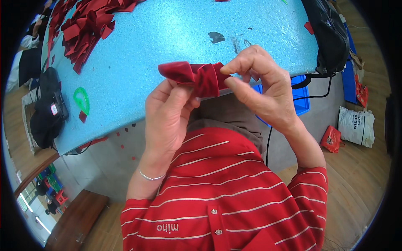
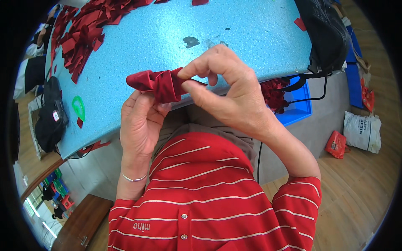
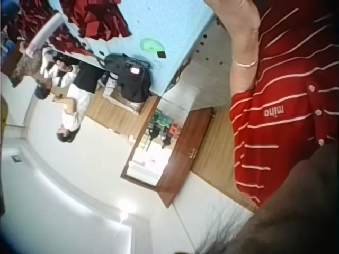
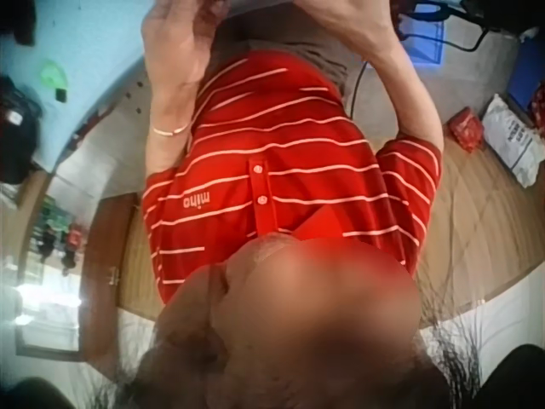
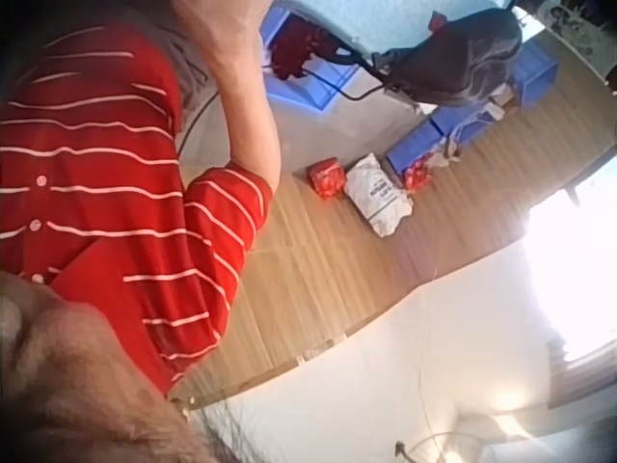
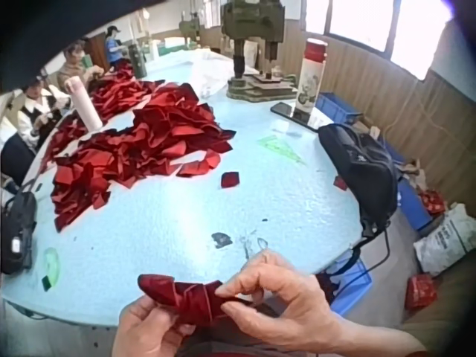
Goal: Folding red fabric strips into decorative petal shapes at a factory workbench.
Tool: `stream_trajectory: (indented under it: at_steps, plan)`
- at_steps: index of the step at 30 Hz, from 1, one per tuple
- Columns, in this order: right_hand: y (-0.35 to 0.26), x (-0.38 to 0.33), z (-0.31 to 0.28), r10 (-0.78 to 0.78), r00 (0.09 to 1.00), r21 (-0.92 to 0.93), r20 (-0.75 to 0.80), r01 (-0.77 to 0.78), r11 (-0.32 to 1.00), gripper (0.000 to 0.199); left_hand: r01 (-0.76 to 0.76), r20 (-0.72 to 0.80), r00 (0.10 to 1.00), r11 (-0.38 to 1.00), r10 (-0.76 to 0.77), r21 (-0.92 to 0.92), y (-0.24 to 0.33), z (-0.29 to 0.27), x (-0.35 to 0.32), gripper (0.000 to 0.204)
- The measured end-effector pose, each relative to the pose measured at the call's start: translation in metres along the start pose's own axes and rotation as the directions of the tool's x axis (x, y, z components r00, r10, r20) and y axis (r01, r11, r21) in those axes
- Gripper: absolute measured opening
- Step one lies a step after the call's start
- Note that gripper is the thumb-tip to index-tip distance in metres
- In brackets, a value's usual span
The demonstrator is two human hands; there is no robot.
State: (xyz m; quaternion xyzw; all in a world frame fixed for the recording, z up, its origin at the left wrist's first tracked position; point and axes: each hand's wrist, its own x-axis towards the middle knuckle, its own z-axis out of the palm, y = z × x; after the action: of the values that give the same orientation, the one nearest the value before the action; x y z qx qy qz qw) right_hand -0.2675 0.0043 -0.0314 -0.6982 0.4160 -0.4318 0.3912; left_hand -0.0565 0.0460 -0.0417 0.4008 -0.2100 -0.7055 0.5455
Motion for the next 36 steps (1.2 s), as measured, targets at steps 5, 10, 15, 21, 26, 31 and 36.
stream_trajectory:
  at_steps: [5,10,15,21,26,31,36]
  plan:
    - [-0.006,-0.003,0.009,0.006,1.0,0.033,-0.003,-0.006,0.999,0.02,-0.087,0.005,0.996,0.992,0.087,0.094,-0.004,0.009,-0.002,0.015]
    - [-0.006,-0.004,0.014,0.064,0.998,0.081,0.008,-0.065,0.995,0.017,-0.232,0.01,0.97,0.913,0.242,0.337,-0.011,0.018,-0.004,0.014]
    - [-0.006,-0.002,0.014,0.062,0.998,0.008,0.015,-0.062,0.998,0.007,-0.248,0.027,0.966,0.889,0.258,0.385,-0.01,0.015,-0.003,0.013]
    - [-0.008,-0.001,0.008,0.072,0.996,0.033,0.047,-0.073,0.997,0.01,-0.282,0.055,0.957,0.865,0.285,0.416,-0.009,0.013,-0.002,0.013]
    - [-0.002,-0.006,0.008,0.142,0.985,0.111,0.096,-0.152,0.982,0.018,-0.257,-0.014,0.951,0.818,0.308,0.515,-0.012,0.017,-0.002,0.005]
    - [-0.003,-0.007,0.013,0.108,0.992,0.09,0.06,-0.113,0.989,0.01,-0.316,0.029,0.937,0.81,0.348,0.493,-0.017,0.021,-0.001,0.005]
    - [-0.002,-0.007,0.013,0.11,0.992,0.074,0.066,-0.115,0.991,0.007,-0.281,0.032,0.952,0.823,0.305,0.494,-0.015,0.02,-0.004,0.008]
